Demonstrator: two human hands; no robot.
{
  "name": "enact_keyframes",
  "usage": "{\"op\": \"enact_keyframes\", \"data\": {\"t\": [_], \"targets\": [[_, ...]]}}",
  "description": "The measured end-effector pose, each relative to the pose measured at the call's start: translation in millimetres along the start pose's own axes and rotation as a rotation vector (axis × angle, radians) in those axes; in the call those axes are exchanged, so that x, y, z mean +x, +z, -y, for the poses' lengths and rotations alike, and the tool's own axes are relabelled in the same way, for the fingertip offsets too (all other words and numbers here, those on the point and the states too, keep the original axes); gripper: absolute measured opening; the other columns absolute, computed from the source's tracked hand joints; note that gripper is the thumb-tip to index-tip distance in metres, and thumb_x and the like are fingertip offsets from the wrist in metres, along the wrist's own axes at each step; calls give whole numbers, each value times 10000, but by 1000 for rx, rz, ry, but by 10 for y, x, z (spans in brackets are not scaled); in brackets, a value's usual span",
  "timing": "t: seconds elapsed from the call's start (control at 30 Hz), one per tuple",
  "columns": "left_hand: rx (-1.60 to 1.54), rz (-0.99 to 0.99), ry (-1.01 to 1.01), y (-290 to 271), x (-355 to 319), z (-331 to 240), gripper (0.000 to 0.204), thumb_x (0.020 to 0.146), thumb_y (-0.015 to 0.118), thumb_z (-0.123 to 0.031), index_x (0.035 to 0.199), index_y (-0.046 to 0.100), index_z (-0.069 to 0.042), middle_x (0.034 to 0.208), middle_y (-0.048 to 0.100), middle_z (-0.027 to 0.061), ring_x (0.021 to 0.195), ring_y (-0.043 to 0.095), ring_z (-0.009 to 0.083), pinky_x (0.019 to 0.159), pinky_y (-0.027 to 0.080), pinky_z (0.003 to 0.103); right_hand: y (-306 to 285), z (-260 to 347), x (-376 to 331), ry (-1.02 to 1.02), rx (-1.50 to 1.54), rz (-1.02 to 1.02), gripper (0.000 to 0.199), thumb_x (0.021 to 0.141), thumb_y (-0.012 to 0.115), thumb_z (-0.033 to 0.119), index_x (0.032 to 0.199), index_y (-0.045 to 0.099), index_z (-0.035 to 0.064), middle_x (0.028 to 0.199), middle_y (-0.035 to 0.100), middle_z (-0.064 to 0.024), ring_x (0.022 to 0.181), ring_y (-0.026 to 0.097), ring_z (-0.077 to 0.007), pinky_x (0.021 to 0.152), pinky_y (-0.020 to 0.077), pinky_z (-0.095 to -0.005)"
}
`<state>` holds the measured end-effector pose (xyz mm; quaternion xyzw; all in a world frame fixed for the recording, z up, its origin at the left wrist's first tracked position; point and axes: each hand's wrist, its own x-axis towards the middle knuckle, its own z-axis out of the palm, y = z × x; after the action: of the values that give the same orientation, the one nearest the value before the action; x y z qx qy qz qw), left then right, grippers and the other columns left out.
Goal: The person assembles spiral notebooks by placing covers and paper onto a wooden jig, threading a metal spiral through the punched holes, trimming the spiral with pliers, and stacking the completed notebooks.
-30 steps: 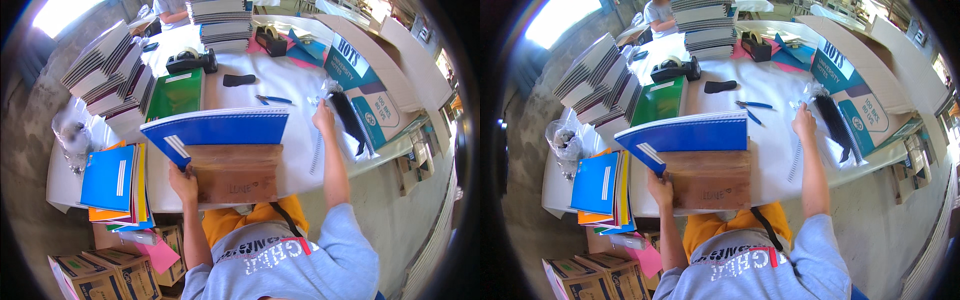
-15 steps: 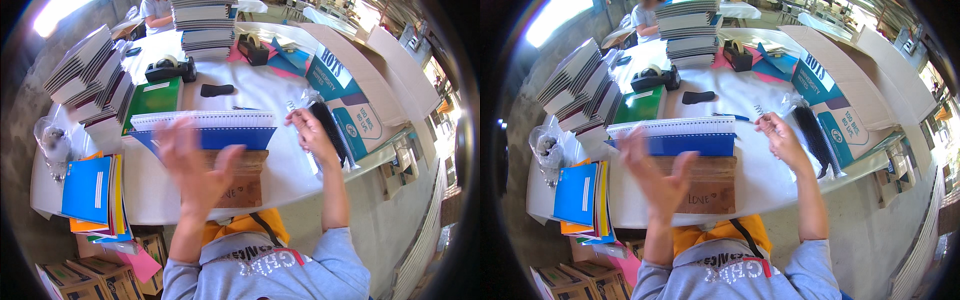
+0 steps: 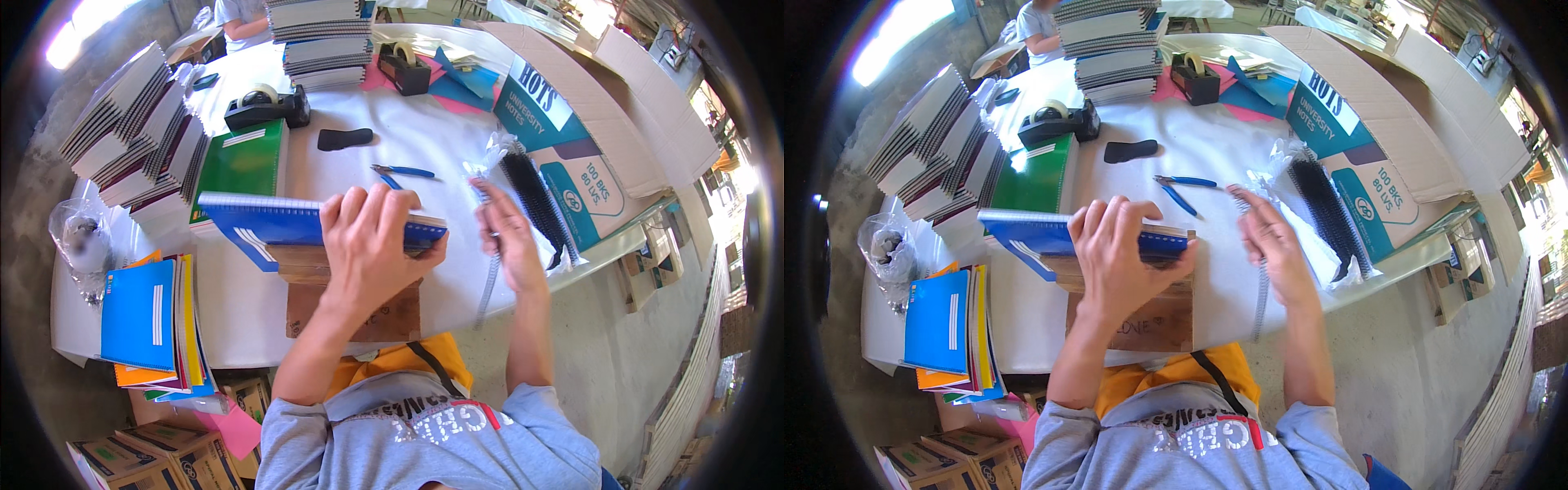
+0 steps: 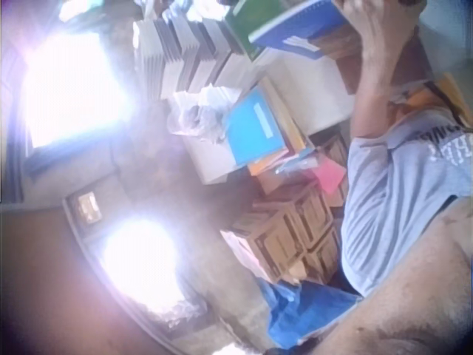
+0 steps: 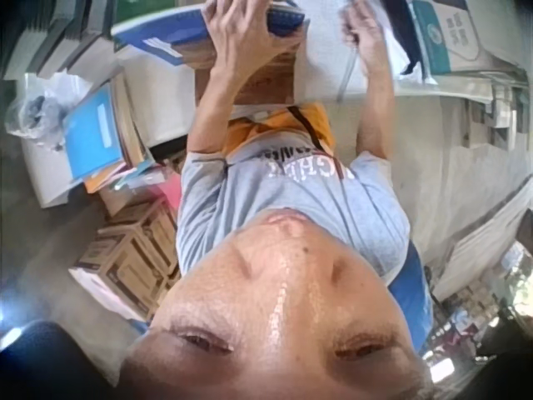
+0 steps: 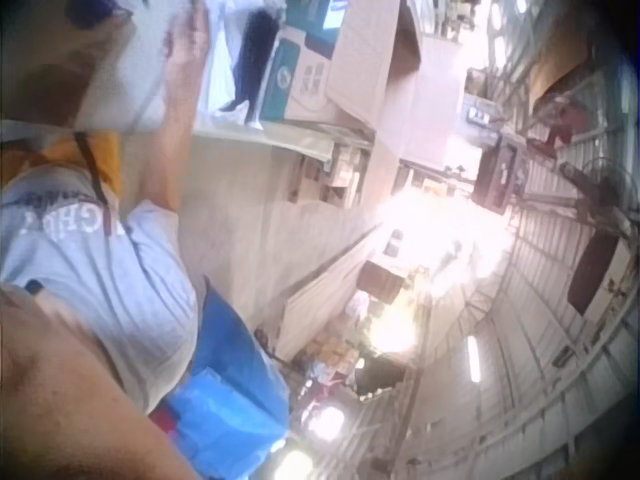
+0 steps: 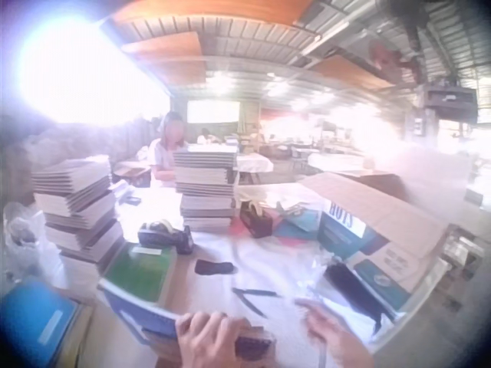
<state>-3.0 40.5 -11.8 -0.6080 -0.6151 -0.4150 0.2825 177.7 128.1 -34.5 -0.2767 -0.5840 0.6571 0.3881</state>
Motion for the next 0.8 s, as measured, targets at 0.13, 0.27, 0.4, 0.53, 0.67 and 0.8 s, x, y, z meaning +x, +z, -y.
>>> {"op": "enact_keyframes", "data": {"t": [0.13, 0.27, 0.4, 0.53, 0.67, 0.8], "targets": [[-209, 10, 65, 65, 91, 132, 417, 551, 808, -360, 747, 535, -112, 674, 483, 24, 662, 491, 216, 701, 340, 343, -5, 461, -67, -160, -453, 115, 192, 909, 527, 150, 1031, 640, 54, 862, 610, -12, 765, 519, -90, 654, 413, -198], [-212, 18, 94, 65, 56, 137, 410, 566, 809, -359, 747, 533, -115, 677, 484, 19, 650, 490, 205, 687, 346, 338, 155, 593, 38, -480, -721, 61, 229, 744, 653, -35, 957, 676, 47, 885, 635, -81, 836, 588, -156, 730, 464, -269], [-154, -9, 100, 45, 4, 113, 322, 634, 764, -317, 755, 522, -142, 710, 480, 3, 696, 501, 178, 708, 345, 317, 275, 632, 118, -536, -775, 122, 231, 736, 643, -52, 941, 678, 47, 884, 633, -85, 824, 602, -178, 729, 469, -281], [-88, -123, 143, 115, -38, 114, 422, 586, 798, -411, 765, 536, -133, 688, 478, 12, 673, 487, 202, 697, 343, 346, 257, 598, 176, -504, -714, 285, 200, 786, 609, -30, 958, 672, 50, 848, 625, -61, 774, 580, -154, 689, 458, -257], [-53, -26, 92, 50, -63, 81, 462, 584, 771, -471, 795, 539, -131, 718, 489, 17, 723, 494, 213, 757, 340, 366, 149, 551, 239, -259, -511, 445, 193, 857, 562, 41, 1034, 638, 55, 790, 594, -36, 725, 534, -122, 651, 439, -242], [14, 58, 38, -24, 20, 87, 465, 650, 678, -522, 832, 549, -114, 792, 496, 32, 807, 490, 217, 816, 333, 363, 310, 769, 192, 24, -503, 446, 182, 890, 543, 117, 1053, 589, 49, 740, 556, -21, 688, 494, -101, 620, 413, -213]]}}
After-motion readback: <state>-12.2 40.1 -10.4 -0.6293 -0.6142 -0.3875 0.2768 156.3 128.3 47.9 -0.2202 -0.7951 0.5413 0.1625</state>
